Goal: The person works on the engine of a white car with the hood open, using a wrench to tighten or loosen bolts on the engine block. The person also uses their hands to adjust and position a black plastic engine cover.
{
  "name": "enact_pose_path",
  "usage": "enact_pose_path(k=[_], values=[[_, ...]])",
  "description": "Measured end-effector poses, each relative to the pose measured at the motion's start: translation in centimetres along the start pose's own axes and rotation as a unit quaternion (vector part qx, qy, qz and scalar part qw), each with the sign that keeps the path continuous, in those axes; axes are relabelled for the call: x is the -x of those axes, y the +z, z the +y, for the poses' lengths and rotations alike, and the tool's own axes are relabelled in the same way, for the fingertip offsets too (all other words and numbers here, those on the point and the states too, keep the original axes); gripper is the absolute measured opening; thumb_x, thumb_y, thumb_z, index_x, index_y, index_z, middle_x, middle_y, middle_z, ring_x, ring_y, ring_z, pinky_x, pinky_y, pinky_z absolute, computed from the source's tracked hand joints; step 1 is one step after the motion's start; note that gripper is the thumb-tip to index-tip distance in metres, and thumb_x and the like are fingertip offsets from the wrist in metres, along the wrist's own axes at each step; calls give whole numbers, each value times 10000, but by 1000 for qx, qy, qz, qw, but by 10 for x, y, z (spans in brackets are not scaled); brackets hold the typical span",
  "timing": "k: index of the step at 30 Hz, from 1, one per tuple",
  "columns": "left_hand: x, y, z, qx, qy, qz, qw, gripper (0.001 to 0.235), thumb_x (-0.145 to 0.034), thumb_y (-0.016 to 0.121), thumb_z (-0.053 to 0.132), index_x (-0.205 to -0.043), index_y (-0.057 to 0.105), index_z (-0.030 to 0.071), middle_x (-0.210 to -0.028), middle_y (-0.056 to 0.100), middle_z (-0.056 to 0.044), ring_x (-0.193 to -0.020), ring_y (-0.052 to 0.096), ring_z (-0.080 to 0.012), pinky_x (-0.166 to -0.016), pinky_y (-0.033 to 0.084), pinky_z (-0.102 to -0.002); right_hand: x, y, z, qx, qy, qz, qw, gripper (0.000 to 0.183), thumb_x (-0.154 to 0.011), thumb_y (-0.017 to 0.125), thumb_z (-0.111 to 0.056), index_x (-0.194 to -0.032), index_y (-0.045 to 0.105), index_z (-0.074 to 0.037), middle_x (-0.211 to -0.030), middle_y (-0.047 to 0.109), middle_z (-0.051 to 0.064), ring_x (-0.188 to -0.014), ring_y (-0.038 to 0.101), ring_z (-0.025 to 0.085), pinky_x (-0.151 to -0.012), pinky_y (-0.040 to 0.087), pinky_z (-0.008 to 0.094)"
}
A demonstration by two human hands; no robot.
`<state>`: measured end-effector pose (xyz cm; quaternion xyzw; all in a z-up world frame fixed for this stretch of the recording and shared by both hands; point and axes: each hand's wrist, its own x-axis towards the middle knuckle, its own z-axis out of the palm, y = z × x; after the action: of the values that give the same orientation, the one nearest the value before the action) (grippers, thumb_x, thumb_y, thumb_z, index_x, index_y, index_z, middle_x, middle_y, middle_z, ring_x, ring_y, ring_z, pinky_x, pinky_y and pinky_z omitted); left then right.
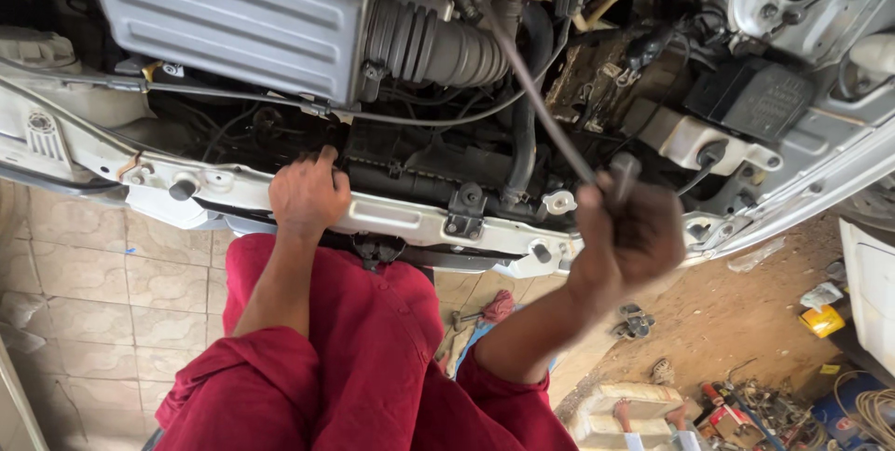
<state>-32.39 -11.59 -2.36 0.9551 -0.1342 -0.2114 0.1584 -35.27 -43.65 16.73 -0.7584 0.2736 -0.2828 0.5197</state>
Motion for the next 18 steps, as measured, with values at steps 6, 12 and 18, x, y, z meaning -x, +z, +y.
enact_pose_path(k=[6,12,18], values=[[1,0,-1,4,14,9,1000,344,-812,637,195,-1118,723,62,-867,722,-163,-756,699,-337,-682,562,-448,-29,-2,3,25,31,58,998,86,-915,773,43,-948,720,-17,-743,693,91,-466,474,18,-405,296,189],[-3,-1,0,-26,-22,-77,996,361,-800,625,219,-1124,730,99,-801,711,-161,-707,690,-348,-686,559,-476,-26,-8,-2,5,4,10,1000,71,-924,775,50,-953,732,1,-807,729,101,-525,591,52,-447,366,216],[-1,2,-1,-35,-8,-81,996,307,-811,626,232,-1074,723,106,-870,729,-129,-803,699,-344,-716,549,-477,-19,4,-19,44,92,-69,992,182,-953,826,-12,-1120,756,3,-842,709,54,-664,601,58,-558,397,198]])
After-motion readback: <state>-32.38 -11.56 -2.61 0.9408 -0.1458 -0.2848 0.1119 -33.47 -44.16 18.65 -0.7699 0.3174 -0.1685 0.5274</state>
